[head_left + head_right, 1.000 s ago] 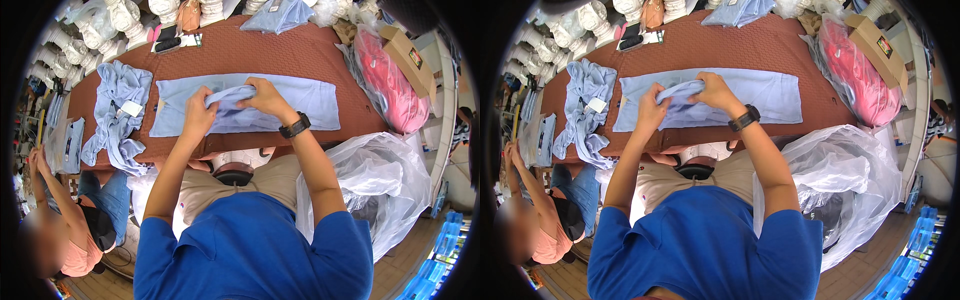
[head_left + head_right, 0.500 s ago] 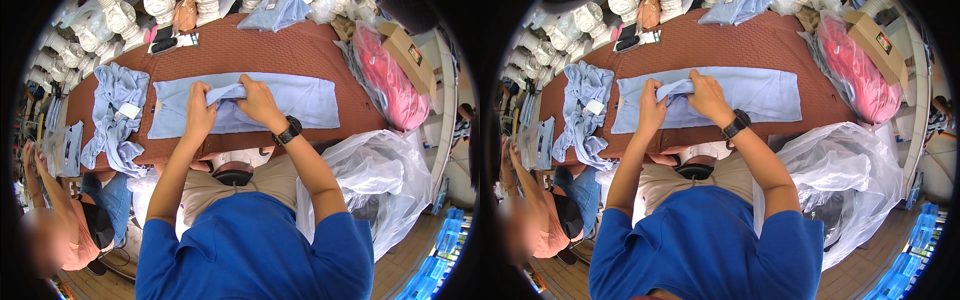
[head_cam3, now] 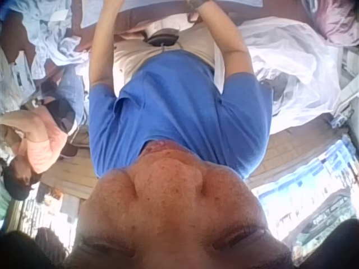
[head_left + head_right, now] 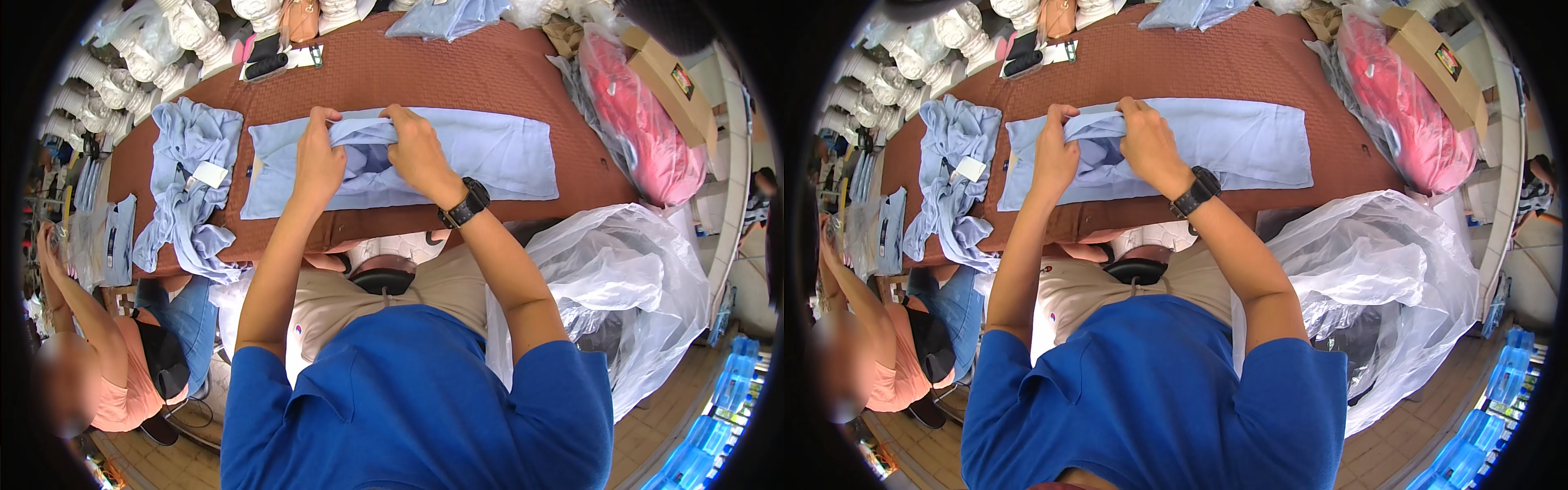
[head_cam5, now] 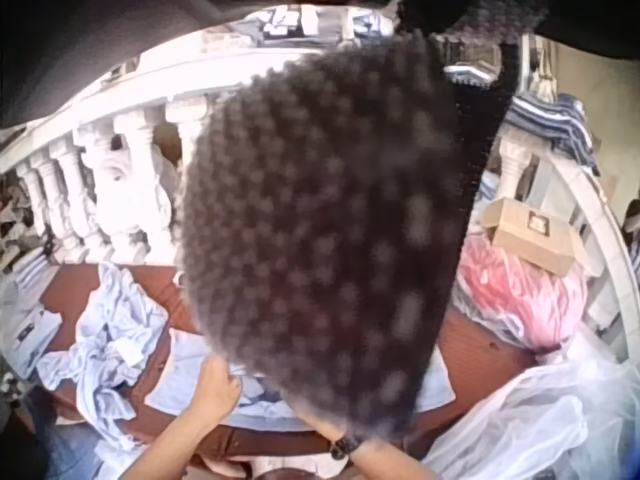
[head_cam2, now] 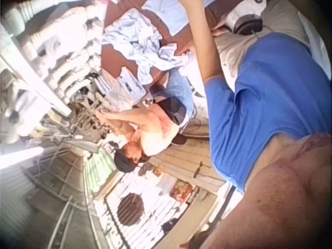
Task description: The person folds a light blue button-down shirt on a workstation. The person spreads the shirt flat, inserts a cardboard support and a plastic sheet, folds the sleeves and sides over the supports, and then places the folded shirt into a clear plastic bag.
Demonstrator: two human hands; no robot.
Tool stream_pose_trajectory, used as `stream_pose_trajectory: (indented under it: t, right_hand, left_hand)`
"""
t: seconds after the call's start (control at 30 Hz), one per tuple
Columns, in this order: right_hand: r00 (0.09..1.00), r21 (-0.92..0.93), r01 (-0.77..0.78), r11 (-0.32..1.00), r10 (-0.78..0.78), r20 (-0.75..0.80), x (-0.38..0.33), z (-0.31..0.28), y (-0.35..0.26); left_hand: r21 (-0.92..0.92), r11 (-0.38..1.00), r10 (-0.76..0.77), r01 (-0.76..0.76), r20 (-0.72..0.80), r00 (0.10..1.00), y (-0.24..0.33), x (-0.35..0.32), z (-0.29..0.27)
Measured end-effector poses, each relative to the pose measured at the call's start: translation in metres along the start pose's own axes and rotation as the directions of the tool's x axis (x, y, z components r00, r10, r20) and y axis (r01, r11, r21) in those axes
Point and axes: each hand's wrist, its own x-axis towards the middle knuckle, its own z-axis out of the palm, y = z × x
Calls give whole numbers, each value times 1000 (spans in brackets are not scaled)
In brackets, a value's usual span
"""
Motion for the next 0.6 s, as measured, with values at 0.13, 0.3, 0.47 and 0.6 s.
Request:
stream_pose_trajectory:
  t: [0.13, 0.3, 0.47, 0.6]
  right_hand:
    - [990, -160, -85, 983, 66, -122, -8, -13, -10]
    - [990, 94, -26, 995, 39, -134, -34, -19, -44]
    - [983, 14, 7, 1000, -4, -184, -58, 57, -9]
    - [951, -28, -133, 991, 120, -283, -52, 56, 1]
  left_hand:
    - [23, 1000, 16, -17, 33, 999, -16, 6, 10]
    - [99, 995, 13, -17, 39, 999, -19, 15, 30]
    - [159, 987, -34, 22, 71, 997, -6, 21, 42]
    - [259, 965, 10, -39, 112, 994, -5, 19, 47]
